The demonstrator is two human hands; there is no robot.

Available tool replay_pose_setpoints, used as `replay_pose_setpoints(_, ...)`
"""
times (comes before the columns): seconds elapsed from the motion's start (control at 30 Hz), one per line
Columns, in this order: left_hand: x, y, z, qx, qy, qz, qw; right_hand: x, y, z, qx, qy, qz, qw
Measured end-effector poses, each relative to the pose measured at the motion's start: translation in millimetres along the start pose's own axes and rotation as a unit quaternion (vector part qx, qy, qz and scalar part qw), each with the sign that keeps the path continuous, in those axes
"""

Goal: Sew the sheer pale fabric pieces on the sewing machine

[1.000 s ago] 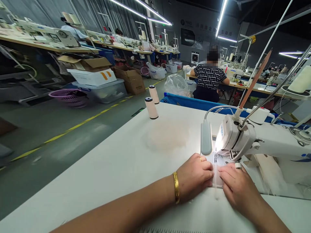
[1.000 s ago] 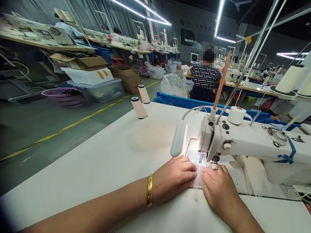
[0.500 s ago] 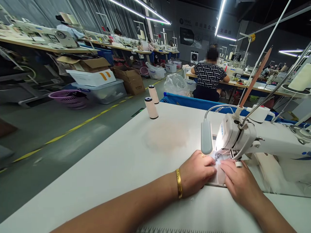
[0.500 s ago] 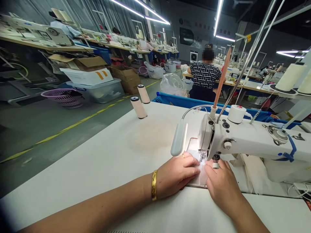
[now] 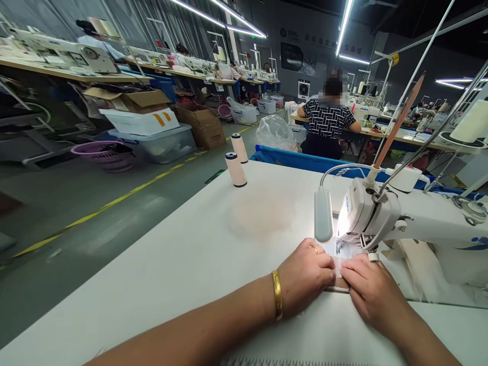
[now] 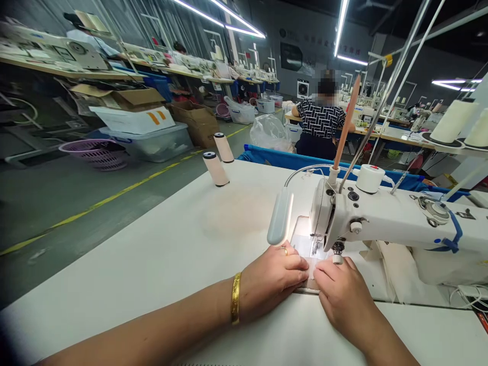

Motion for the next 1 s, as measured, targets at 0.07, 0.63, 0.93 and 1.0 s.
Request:
replay_pose_setpoints(0.07,4.0,2.3,-0.5,-0.009,-0.003,-0.002,1.000,-2.1,1.7,-1.3,-0.002,0.005,0.010,1.000)
replay_pose_setpoints(0.63,32.1,7.7,-16.5,0.031,-0.068,-0.015,0.997,-40.7,24.7,-0.7,0.008,0.122,0.086,0.989)
replay_pose_setpoints(0.93,40.7,10.2,-15.1,0.050,-0.097,-0.011,0.994,-44.8,31.6,1.0,0.027,0.134,0.084,0.987)
replay_pose_setpoints(1.0,41.7,11.7,-15.8,0.059,-0.101,-0.015,0.993,-43.7,31.3,0.5,0.026,0.132,0.083,0.987)
Point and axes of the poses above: each hand's wrist, its own z-axis away from the middle knuckle, its own y-axis out of the palm, x = y × z, the point moved 10 cm from there along -z, towards the middle knuckle, and after that the axes turned 11 degrees about x, right-handed, at the moved point
